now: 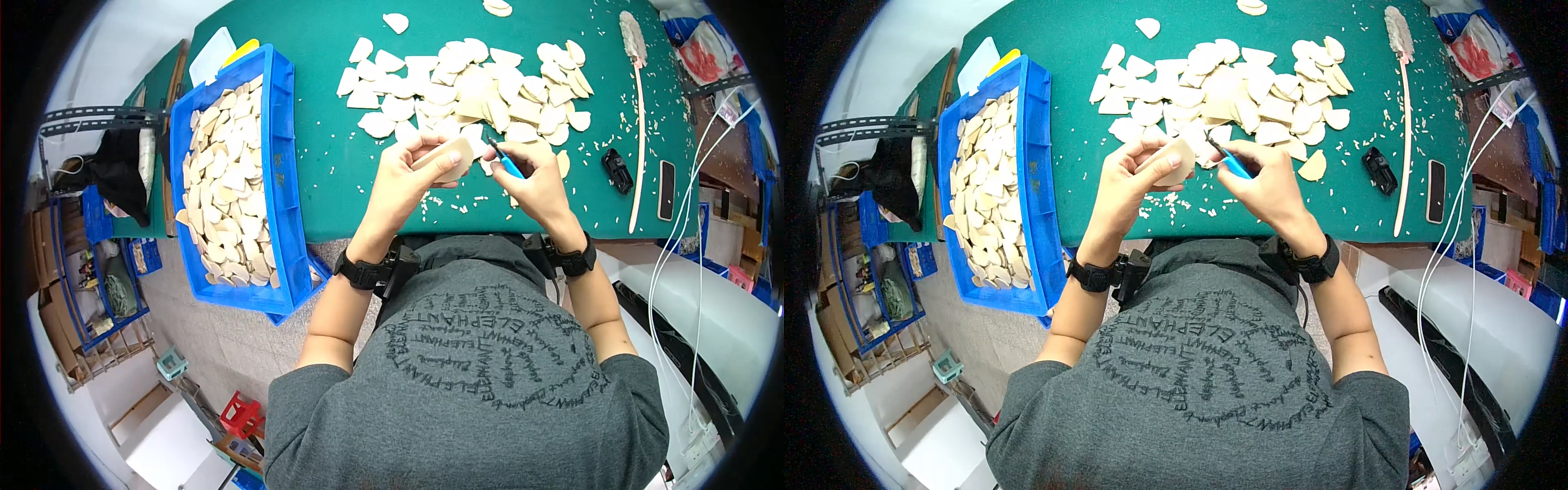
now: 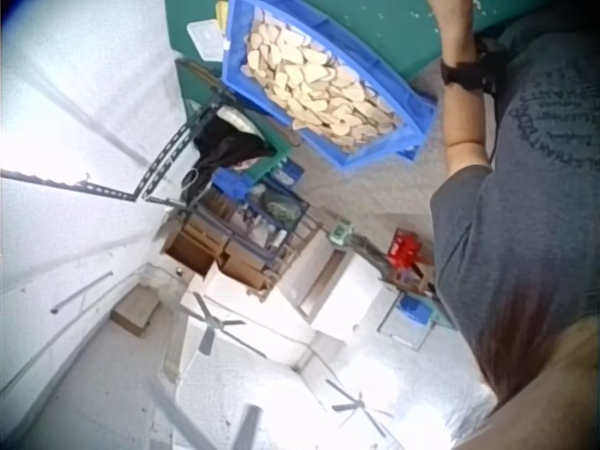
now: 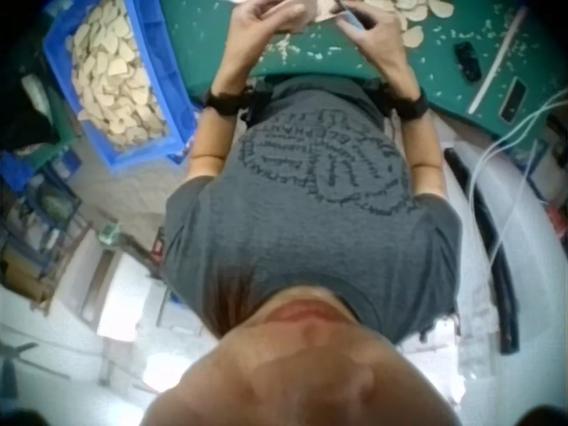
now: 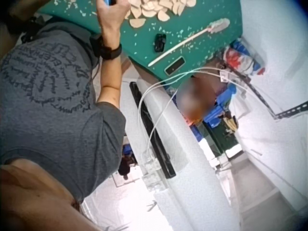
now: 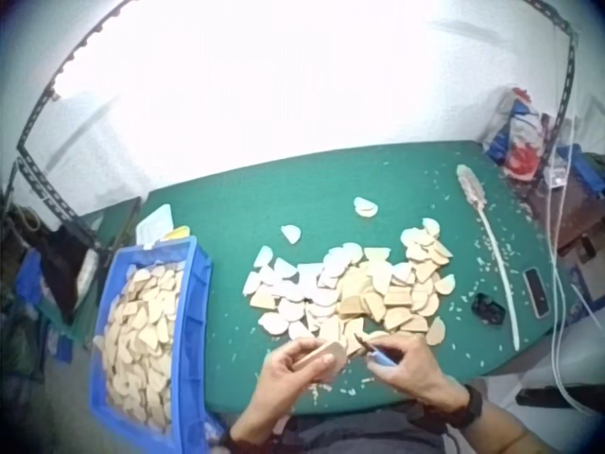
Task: The person uses a pair of blue-handled pliers to trim and shape small, light-colored wooden pieces on a green workbench. They pick up individual pieces, snip off edges, and place the finished items into a blue plastic crate. The process is repetitive, focusing on refining the shape of each piece.
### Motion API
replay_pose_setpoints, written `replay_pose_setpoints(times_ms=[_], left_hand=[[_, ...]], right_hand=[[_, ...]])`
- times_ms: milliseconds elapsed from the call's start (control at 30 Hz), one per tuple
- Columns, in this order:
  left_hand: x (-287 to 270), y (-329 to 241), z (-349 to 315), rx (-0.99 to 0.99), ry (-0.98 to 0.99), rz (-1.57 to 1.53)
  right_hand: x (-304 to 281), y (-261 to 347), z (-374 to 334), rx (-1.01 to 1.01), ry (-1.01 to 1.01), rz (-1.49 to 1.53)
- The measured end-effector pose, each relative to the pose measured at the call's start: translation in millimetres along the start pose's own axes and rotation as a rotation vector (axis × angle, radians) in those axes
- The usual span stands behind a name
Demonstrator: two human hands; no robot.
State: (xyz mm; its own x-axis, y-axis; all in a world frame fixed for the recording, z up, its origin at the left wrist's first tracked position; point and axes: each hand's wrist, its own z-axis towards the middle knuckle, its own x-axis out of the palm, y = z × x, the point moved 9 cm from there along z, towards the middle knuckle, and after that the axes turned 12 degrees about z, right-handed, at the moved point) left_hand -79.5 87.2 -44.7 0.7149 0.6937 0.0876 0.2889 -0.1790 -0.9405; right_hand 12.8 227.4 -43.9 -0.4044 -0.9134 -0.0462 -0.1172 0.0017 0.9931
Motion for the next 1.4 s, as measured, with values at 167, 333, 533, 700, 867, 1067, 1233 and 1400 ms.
replay_pose_setpoints(times_ms=[167, 333, 533, 700, 867, 1067, 1233, 1400], left_hand=[[-13, -5, -8, 0.079, -0.178, 0.017], [-78, -8, -44, 0.150, -0.508, 0.156], [-246, -23, -164, 0.159, -1.354, 0.703], [-270, -40, -183, -0.013, -1.468, 1.373], [-103, 65, -30, -0.250, -0.106, 0.179], [-30, 57, 11, -0.175, 0.114, -0.193], [-44, 13, 2, -0.074, 0.151, -0.217], [-64, -28, -14, 0.251, 0.004, 0.360]], right_hand=[[-27, -14, 9, 0.004, -0.108, 0.011], [-37, -75, 36, -0.064, -0.061, -0.421], [4, -127, 64, -0.097, 0.029, -0.746], [3, -140, 65, 0.182, 0.062, -0.385], [42, -2, 14, -0.655, -0.038, -0.448], [103, 45, -19, -0.775, 0.211, -0.390], [66, 29, -12, -0.306, -0.109, -0.130], [71, 19, 0, 0.055, -0.030, 0.023]])
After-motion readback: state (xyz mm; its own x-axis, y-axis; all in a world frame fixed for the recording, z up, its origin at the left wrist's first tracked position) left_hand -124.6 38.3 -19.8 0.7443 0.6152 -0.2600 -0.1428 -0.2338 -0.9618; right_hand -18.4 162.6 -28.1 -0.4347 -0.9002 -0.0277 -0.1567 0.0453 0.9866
